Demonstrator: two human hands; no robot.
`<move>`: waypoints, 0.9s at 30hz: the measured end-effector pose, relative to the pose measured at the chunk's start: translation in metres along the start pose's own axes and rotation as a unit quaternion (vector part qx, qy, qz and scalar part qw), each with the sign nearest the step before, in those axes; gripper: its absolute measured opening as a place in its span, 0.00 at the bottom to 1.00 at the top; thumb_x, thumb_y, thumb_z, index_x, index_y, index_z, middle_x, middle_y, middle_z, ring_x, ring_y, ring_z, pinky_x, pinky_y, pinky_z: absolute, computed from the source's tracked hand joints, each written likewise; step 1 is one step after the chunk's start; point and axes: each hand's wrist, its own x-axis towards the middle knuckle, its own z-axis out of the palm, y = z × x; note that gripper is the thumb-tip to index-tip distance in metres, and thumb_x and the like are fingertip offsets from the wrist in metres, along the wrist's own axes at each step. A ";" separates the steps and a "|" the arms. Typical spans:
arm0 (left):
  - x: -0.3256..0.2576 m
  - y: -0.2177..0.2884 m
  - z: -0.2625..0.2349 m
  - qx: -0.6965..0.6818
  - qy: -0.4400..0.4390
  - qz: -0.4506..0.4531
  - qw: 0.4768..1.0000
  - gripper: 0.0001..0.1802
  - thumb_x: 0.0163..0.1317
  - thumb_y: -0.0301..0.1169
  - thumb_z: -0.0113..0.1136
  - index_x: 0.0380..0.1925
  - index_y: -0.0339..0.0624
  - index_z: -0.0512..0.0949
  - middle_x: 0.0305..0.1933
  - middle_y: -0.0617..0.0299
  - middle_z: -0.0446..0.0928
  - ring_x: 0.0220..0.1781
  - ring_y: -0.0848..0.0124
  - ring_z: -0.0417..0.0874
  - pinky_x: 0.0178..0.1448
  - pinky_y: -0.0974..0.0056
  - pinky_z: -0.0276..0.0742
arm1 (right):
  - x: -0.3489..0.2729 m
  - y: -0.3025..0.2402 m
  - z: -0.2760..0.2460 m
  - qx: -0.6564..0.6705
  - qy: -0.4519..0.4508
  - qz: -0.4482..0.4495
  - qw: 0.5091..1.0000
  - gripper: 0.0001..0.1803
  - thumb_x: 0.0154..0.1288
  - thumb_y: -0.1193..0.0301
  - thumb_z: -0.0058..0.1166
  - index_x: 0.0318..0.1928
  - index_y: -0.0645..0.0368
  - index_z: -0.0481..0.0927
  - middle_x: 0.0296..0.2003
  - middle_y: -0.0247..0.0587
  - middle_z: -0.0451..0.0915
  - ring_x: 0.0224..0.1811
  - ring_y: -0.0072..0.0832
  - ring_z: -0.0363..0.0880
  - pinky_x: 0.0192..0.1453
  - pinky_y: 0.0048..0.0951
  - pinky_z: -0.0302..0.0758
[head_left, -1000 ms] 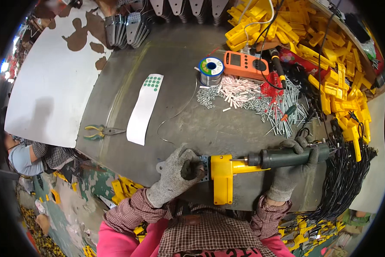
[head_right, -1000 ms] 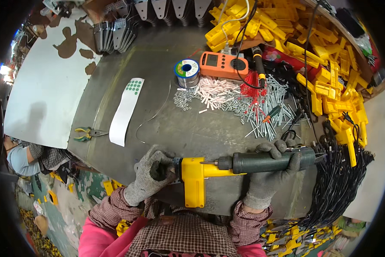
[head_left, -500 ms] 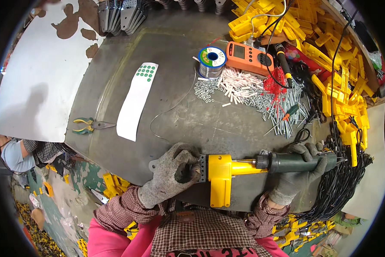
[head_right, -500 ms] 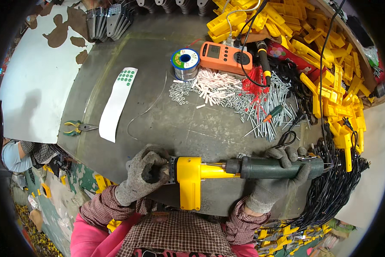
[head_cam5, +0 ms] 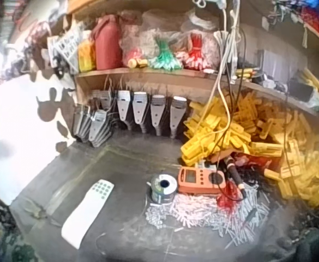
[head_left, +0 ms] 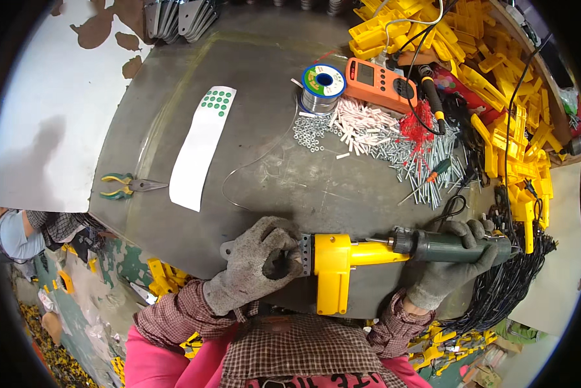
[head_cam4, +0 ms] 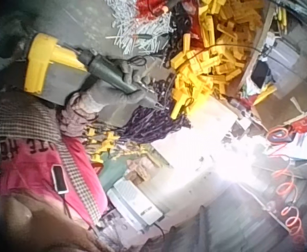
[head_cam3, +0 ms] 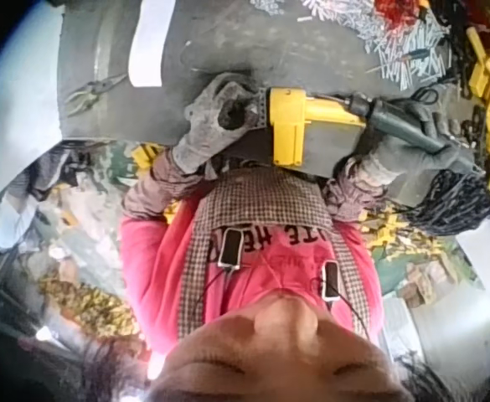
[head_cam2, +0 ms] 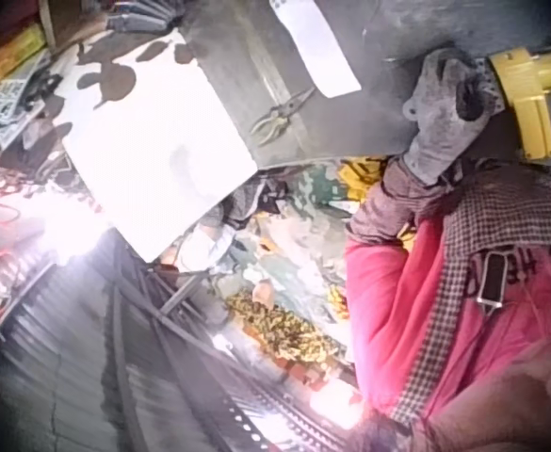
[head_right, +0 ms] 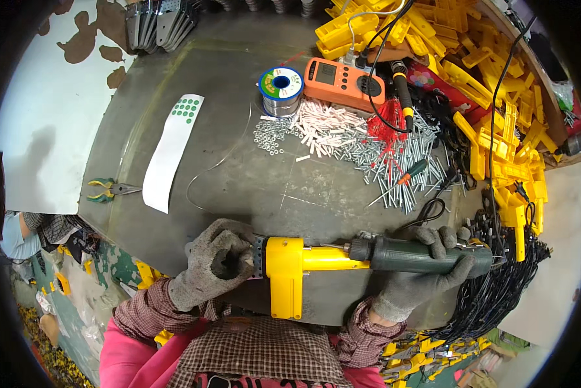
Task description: The person assembles hardware components into a yellow plastic housing by soldering internal wiring with a soldering iron, then securing a metal plate and other components with hardware fasteners using an electric screwdriver.
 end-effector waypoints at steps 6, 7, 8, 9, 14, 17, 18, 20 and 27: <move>-0.001 0.000 0.000 0.025 -0.011 -0.003 1.000 0.16 0.46 0.25 0.70 0.36 0.41 0.77 0.44 0.53 0.76 0.40 0.57 0.82 0.42 0.59 0.80 | -0.001 0.002 -0.001 -0.015 0.018 0.010 1.000 0.15 0.64 0.67 0.65 0.47 0.55 0.75 0.33 0.32 0.71 0.30 0.20 0.71 0.50 0.30 0.72; -0.001 0.000 0.000 0.026 -0.012 -0.005 1.000 0.16 0.46 0.25 0.70 0.36 0.41 0.77 0.44 0.53 0.76 0.40 0.57 0.82 0.42 0.58 0.80 | -0.001 0.004 -0.001 -0.016 0.019 0.012 1.000 0.15 0.64 0.67 0.65 0.47 0.55 0.75 0.33 0.32 0.71 0.30 0.20 0.71 0.50 0.30 0.72; 0.000 0.001 0.000 0.027 -0.012 -0.006 1.000 0.16 0.46 0.25 0.70 0.36 0.41 0.76 0.43 0.53 0.76 0.40 0.57 0.82 0.42 0.58 0.80 | -0.002 0.005 -0.002 0.004 0.007 0.017 1.000 0.17 0.63 0.69 0.64 0.50 0.55 0.74 0.34 0.30 0.71 0.31 0.20 0.70 0.50 0.29 0.72; 0.000 0.001 0.001 0.027 -0.012 -0.008 1.000 0.16 0.46 0.25 0.70 0.36 0.41 0.76 0.43 0.53 0.76 0.40 0.57 0.82 0.42 0.58 0.80 | -0.001 0.006 -0.004 0.023 -0.004 0.022 0.999 0.19 0.63 0.71 0.62 0.52 0.55 0.73 0.35 0.29 0.72 0.31 0.19 0.70 0.51 0.28 0.72; 0.005 0.001 -0.001 0.004 -0.011 0.006 1.000 0.15 0.47 0.27 0.71 0.35 0.41 0.76 0.41 0.54 0.76 0.41 0.56 0.80 0.43 0.56 0.79 | 0.002 0.011 -0.006 0.039 0.019 0.006 0.999 0.15 0.62 0.68 0.66 0.44 0.55 0.74 0.33 0.32 0.71 0.30 0.21 0.71 0.47 0.28 0.72; 0.003 -0.001 -0.001 0.005 -0.040 -0.001 0.999 0.18 0.46 0.31 0.73 0.36 0.41 0.76 0.42 0.53 0.76 0.44 0.54 0.79 0.44 0.52 0.78 | 0.003 0.014 -0.008 0.070 0.001 0.028 0.997 0.16 0.61 0.70 0.66 0.45 0.56 0.73 0.34 0.31 0.72 0.32 0.21 0.71 0.48 0.26 0.73; 0.003 -0.003 -0.001 0.006 -0.037 -0.005 0.999 0.18 0.46 0.31 0.73 0.36 0.41 0.76 0.42 0.53 0.76 0.44 0.54 0.79 0.44 0.52 0.78 | 0.004 0.014 -0.009 0.097 -0.015 0.045 0.994 0.17 0.60 0.72 0.65 0.46 0.57 0.73 0.34 0.31 0.73 0.34 0.22 0.71 0.48 0.26 0.74; 0.002 -0.006 -0.001 0.001 -0.057 0.014 0.998 0.23 0.45 0.34 0.74 0.39 0.40 0.75 0.44 0.52 0.75 0.45 0.52 0.78 0.46 0.50 0.77 | 0.003 0.014 -0.012 0.094 -0.010 0.051 0.994 0.16 0.59 0.72 0.65 0.45 0.57 0.73 0.35 0.32 0.73 0.34 0.23 0.72 0.48 0.26 0.74; 0.003 -0.005 0.000 0.015 -0.082 0.057 0.995 0.27 0.43 0.35 0.74 0.43 0.40 0.74 0.49 0.49 0.74 0.52 0.49 0.77 0.53 0.49 0.77 | -0.007 0.019 0.001 0.072 0.020 0.008 0.997 0.16 0.63 0.70 0.64 0.44 0.55 0.69 0.32 0.31 0.70 0.34 0.21 0.71 0.47 0.25 0.73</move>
